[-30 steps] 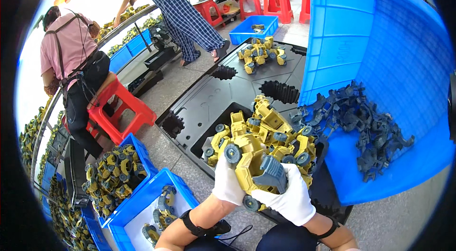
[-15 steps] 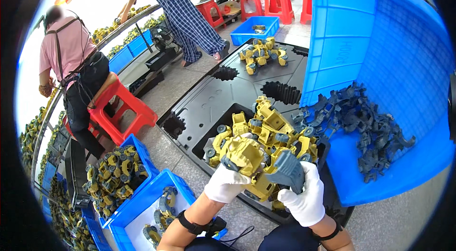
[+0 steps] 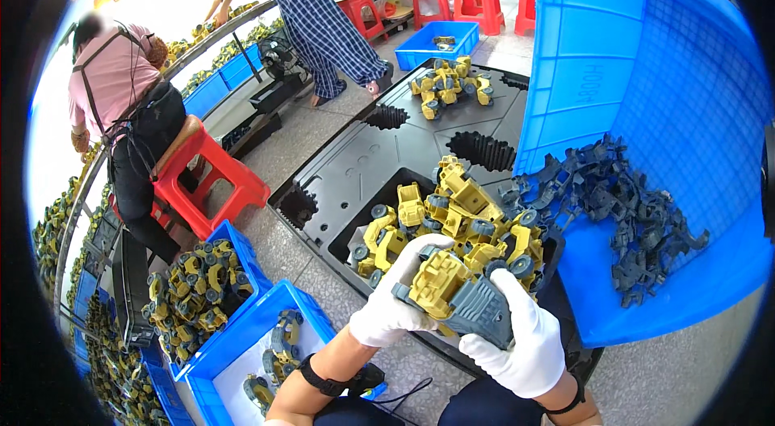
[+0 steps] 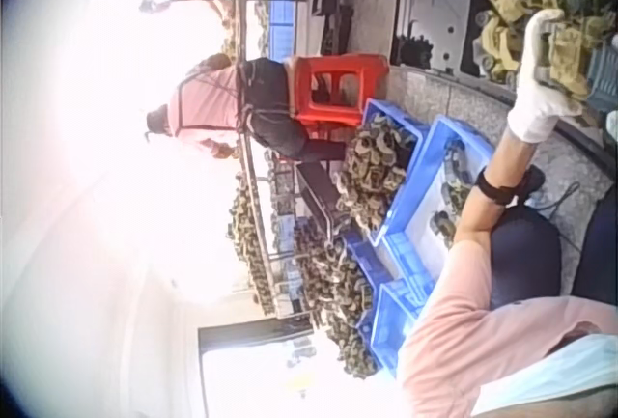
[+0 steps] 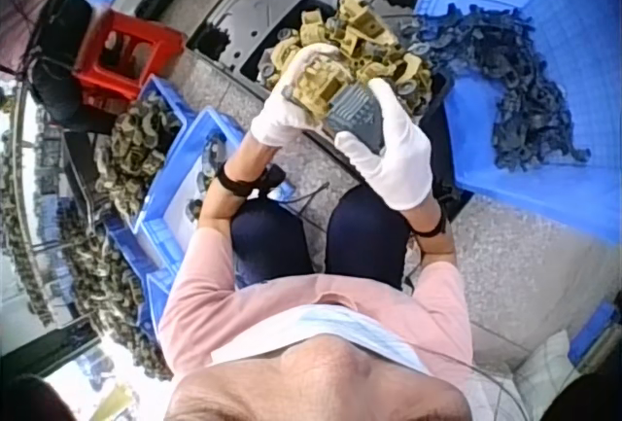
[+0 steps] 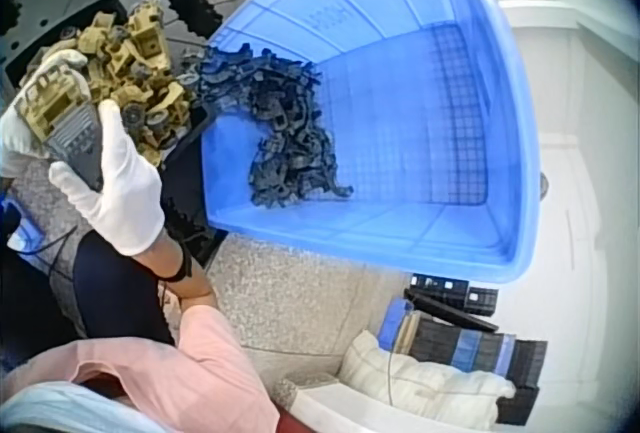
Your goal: The person assembles yellow and grey plastic toy excavators by hand. They pick up yellow bodies and grey tracks from piles on a table and in blue crates, snap the parts together, and place the finished units into a black tray. The person also moves a blue crate and lines a tray with white paper during the process.
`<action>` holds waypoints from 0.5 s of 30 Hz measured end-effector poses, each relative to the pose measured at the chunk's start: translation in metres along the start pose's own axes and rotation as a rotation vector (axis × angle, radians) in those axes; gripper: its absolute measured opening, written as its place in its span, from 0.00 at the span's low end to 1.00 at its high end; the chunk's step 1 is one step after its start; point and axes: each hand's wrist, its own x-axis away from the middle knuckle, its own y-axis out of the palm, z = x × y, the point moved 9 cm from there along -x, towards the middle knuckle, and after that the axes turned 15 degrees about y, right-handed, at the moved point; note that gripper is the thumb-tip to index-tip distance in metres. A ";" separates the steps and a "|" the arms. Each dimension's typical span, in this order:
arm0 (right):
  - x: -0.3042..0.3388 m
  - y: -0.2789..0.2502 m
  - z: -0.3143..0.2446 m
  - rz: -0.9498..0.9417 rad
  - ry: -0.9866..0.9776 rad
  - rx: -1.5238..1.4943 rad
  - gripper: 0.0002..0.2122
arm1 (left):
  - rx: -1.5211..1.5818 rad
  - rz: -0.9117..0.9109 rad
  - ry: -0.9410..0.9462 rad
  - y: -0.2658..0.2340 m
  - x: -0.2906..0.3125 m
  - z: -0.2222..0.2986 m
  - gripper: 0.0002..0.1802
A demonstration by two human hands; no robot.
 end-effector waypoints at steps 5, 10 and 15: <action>0.002 0.000 -0.004 -0.025 -0.021 0.066 0.35 | -0.225 -0.038 0.060 0.002 0.002 0.010 0.52; 0.009 0.004 -0.001 -0.069 -0.069 -0.027 0.35 | -0.262 -0.138 0.181 0.016 0.006 0.025 0.52; 0.012 0.010 -0.003 -0.103 -0.144 -0.048 0.36 | -0.230 -0.186 0.205 0.020 0.010 0.030 0.49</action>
